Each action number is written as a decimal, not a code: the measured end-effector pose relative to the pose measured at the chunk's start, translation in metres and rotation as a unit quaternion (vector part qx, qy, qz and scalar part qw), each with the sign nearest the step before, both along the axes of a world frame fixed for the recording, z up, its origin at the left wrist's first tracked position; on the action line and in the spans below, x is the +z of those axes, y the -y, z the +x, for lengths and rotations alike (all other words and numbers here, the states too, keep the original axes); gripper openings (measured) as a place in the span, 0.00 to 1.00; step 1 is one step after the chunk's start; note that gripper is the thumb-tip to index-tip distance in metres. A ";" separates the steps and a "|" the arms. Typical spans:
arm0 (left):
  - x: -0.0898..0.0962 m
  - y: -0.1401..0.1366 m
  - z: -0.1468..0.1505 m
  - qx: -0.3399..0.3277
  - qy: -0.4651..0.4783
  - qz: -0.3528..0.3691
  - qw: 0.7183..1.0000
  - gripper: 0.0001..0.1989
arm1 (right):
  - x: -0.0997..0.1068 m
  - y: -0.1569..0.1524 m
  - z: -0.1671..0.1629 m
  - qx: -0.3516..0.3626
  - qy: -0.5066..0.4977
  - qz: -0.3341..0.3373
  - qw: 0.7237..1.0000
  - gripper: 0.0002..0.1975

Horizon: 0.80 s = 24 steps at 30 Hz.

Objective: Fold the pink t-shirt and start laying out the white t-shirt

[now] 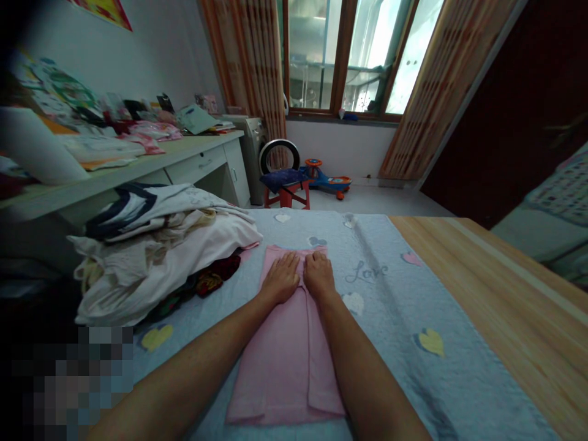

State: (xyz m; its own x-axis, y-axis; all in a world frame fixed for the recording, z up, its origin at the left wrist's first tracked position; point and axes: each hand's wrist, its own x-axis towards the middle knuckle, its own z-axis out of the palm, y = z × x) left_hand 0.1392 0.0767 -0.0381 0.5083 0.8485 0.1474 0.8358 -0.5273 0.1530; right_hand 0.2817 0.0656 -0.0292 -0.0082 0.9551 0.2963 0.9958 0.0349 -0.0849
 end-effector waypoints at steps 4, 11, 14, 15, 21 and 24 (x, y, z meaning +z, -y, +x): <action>-0.001 -0.001 -0.001 -0.018 0.011 -0.001 1.000 0.28 | 0.001 0.001 -0.002 -0.001 0.014 -0.011 1.000 0.10; -0.001 -0.001 0.000 -0.016 0.012 0.002 1.000 0.27 | 0.005 0.006 -0.002 0.007 0.014 -0.020 1.000 0.10; -0.001 -0.002 -0.001 -0.023 0.009 0.008 1.000 0.27 | 0.008 0.013 -0.002 0.008 0.009 -0.039 0.999 0.11; -0.001 -0.002 -0.001 -0.025 0.006 0.007 1.000 0.27 | 0.009 0.017 -0.002 0.010 0.007 -0.048 0.999 0.11; -0.001 -0.004 -0.002 -0.029 -0.001 -0.001 1.000 0.28 | 0.009 0.043 0.004 0.072 -0.021 -0.063 0.995 0.18; -0.003 -0.005 -0.003 -0.028 0.004 -0.005 1.000 0.28 | 0.005 0.051 0.006 0.089 -0.028 -0.062 0.994 0.23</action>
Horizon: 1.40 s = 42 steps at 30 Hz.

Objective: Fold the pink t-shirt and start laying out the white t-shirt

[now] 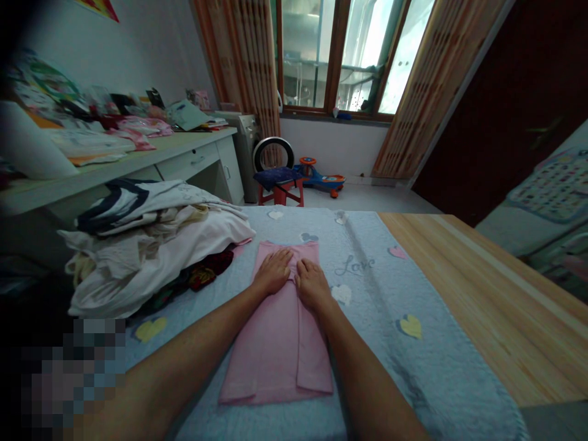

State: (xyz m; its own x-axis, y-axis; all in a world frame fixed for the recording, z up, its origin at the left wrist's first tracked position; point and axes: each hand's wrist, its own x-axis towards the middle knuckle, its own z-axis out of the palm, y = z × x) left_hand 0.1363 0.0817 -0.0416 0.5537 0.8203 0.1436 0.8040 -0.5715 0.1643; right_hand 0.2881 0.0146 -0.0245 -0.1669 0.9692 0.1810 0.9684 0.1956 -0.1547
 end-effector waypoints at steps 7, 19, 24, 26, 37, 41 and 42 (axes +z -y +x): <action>0.001 -0.002 -0.003 0.000 0.032 -0.029 0.999 0.26 | -0.007 0.002 0.002 0.005 -0.003 -0.007 1.000 0.26; 0.008 0.001 -0.003 -0.011 0.021 -0.034 0.999 0.29 | -0.004 0.004 0.008 0.019 -0.036 -0.027 0.999 0.33; 0.004 0.000 -0.002 -0.009 0.015 -0.013 1.000 0.29 | -0.004 0.005 0.009 -0.009 0.000 -0.036 0.999 0.27; 0.004 0.000 -0.001 -0.006 0.013 -0.012 1.000 0.29 | -0.004 0.007 0.009 -0.029 0.014 -0.047 0.998 0.28; 0.003 0.002 0.000 -0.002 0.006 0.013 1.000 0.28 | -0.003 0.011 0.017 -0.041 0.018 -0.074 0.996 0.32; 0.004 0.002 0.000 -0.004 0.011 0.012 1.000 0.28 | -0.002 0.014 0.012 -0.044 0.020 -0.055 0.997 0.30; 0.004 0.002 0.000 -0.005 0.013 0.012 1.000 0.28 | -0.002 0.015 0.011 -0.043 0.021 -0.043 0.998 0.28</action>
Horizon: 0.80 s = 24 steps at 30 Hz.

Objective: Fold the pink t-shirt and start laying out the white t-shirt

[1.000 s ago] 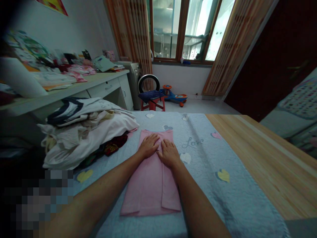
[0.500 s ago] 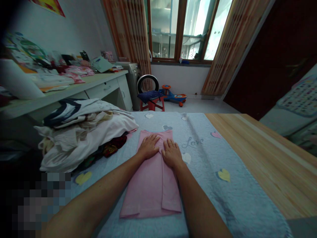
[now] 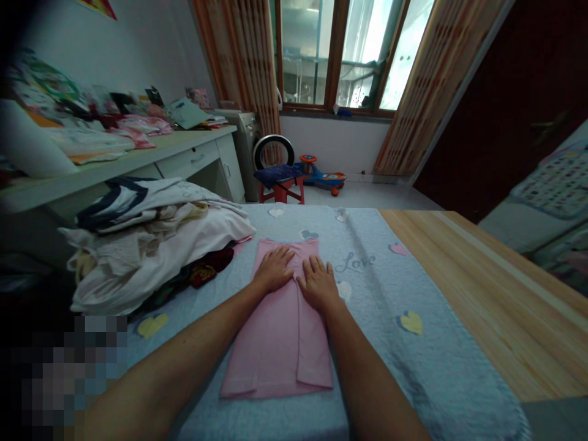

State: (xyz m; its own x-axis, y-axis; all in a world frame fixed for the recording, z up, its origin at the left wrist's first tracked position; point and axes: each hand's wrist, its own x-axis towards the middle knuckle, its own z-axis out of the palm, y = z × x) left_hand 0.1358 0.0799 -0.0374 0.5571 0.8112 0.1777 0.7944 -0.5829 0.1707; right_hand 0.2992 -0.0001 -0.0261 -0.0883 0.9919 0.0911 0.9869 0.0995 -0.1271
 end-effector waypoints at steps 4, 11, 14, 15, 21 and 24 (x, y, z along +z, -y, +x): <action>0.001 0.000 0.000 0.003 0.005 0.000 1.000 0.28 | 0.002 0.002 -0.004 0.029 0.006 0.060 0.998 0.19; -0.002 -0.001 0.001 0.008 0.003 -0.009 1.000 0.28 | -0.001 0.006 -0.004 0.052 0.011 0.039 0.998 0.22; -0.002 -0.001 0.000 0.008 0.000 -0.017 1.000 0.29 | -0.003 0.014 -0.007 0.045 0.013 0.014 0.999 0.25; -0.002 -0.001 0.000 0.007 0.000 -0.018 1.000 0.29 | -0.003 0.018 -0.008 0.039 0.010 0.008 0.999 0.25; 0.001 0.003 -0.001 0.006 0.016 -0.003 1.000 0.27 | -0.003 0.034 -0.016 -0.011 -0.017 0.024 0.999 0.25; 0.007 0.006 -0.001 -0.004 0.035 0.019 0.999 0.25 | -0.003 0.038 -0.018 -0.016 -0.018 0.050 0.998 0.24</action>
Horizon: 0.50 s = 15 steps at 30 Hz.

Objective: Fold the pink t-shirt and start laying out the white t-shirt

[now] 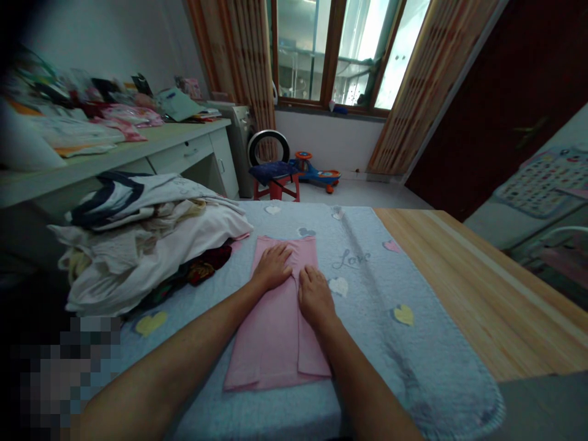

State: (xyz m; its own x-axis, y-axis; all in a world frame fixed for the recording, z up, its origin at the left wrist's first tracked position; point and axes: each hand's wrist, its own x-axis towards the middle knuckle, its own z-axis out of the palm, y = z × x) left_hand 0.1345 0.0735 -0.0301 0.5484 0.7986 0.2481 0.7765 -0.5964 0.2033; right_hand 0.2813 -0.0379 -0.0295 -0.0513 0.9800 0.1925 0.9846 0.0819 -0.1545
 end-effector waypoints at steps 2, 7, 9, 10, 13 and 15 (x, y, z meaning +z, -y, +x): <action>0.007 0.004 0.000 -0.021 0.019 0.027 0.999 0.23 | -0.001 0.001 0.000 0.004 -0.004 0.021 1.000 0.23; 0.020 0.026 -0.004 -0.139 0.033 0.020 0.990 0.16 | -0.003 0.001 0.000 0.013 -0.017 0.047 0.999 0.23; 0.020 0.038 -0.008 -0.178 0.024 -0.004 0.984 0.16 | -0.003 0.002 0.000 0.013 -0.020 0.046 0.999 0.23; 0.018 0.044 -0.011 -0.190 0.018 -0.013 0.981 0.17 | -0.003 0.002 0.000 0.012 -0.021 0.045 0.999 0.23; 0.011 0.057 -0.017 -0.193 0.003 -0.019 0.981 0.21 | -0.003 0.003 0.000 0.014 -0.022 0.040 0.999 0.23; 0.006 0.062 -0.021 -0.180 -0.005 -0.016 0.983 0.22 | -0.002 0.003 0.000 0.018 -0.020 0.031 0.999 0.23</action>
